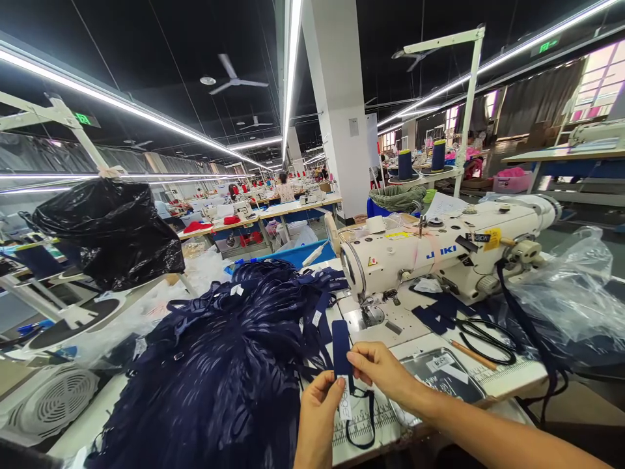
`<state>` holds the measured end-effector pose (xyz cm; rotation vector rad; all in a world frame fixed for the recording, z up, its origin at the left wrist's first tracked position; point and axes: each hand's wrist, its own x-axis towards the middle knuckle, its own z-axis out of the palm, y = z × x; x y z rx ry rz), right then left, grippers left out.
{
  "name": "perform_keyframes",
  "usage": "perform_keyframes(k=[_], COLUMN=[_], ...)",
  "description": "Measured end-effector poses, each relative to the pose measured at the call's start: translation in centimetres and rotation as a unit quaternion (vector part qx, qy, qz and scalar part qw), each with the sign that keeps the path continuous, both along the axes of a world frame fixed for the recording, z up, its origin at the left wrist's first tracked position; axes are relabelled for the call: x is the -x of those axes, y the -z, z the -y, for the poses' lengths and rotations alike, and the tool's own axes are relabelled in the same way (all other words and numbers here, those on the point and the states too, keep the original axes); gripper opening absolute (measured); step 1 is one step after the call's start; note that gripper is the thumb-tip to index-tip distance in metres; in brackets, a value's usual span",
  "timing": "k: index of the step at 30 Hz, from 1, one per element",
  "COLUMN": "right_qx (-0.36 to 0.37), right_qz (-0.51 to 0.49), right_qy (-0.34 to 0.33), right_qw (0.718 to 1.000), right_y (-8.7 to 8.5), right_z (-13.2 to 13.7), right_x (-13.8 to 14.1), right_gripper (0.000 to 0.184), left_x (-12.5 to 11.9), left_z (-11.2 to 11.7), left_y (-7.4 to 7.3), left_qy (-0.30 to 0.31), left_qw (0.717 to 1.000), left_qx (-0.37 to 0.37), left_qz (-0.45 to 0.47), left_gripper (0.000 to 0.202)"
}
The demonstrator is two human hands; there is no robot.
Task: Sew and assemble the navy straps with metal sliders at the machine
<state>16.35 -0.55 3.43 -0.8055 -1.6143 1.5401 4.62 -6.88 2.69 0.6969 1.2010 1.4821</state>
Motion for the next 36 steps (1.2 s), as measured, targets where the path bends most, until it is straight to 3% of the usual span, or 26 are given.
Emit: perform_keyframes(k=[3, 5, 10, 18, 20, 22, 26, 28, 31, 36], right_qx=[-0.128, -0.25, -0.543, -0.686, -0.705, -0.685, -0.556, -0.507, -0.492, -0.529], right_qz=[0.038, 0.068, 0.115, 0.218, 0.237, 0.234, 0.198, 0.208, 0.214, 0.159], right_qy=[0.063, 0.11, 0.145, 0.167, 0.157, 0.166, 0.217, 0.216, 0.201, 0.202], right_qw=[0.989, 0.96, 0.819, 0.673, 0.649, 0.669, 0.778, 0.808, 0.819, 0.809], right_y=[0.4, 0.6, 0.3, -0.3, -0.2, 0.0, 0.4, 0.4, 0.1, -0.7], right_z=[-0.1, 0.0, 0.9, 1.2, 1.0, 0.6, -0.9, -1.5, -1.7, -0.4], right_x=[-0.4, -0.8, -1.1, -0.5, -0.5, -0.7, -1.4, -1.9, -2.3, -1.9], right_gripper=[0.024, 0.015, 0.016, 0.032, 0.032, 0.03, 0.02, 0.018, 0.016, 0.017], left_x=[0.2, 0.3, 0.3, 0.3, 0.2, 0.2, 0.1, 0.1, 0.2, 0.4], left_z=[0.0, 0.0, -0.2, -0.3, -0.1, 0.0, 0.0, -0.1, -0.3, -0.5], left_y=[-0.1, -0.2, -0.1, 0.3, 0.2, 0.1, 0.3, 0.6, 0.8, 1.2], left_qy=[0.002, 0.0, -0.011, -0.042, -0.039, -0.044, -0.068, -0.068, -0.064, -0.066], left_qw=[1.0, 0.999, 0.999, 0.991, 0.984, 0.983, 0.993, 0.996, 0.997, 0.996], left_qx=[0.004, 0.005, -0.001, -0.046, -0.063, -0.056, -0.03, -0.027, -0.028, -0.039], left_qz=[0.031, 0.045, 0.036, -0.115, -0.161, -0.168, -0.096, -0.057, -0.03, -0.054], left_gripper=[0.024, 0.022, 0.024, 0.03, 0.03, 0.031, 0.033, 0.033, 0.032, 0.031])
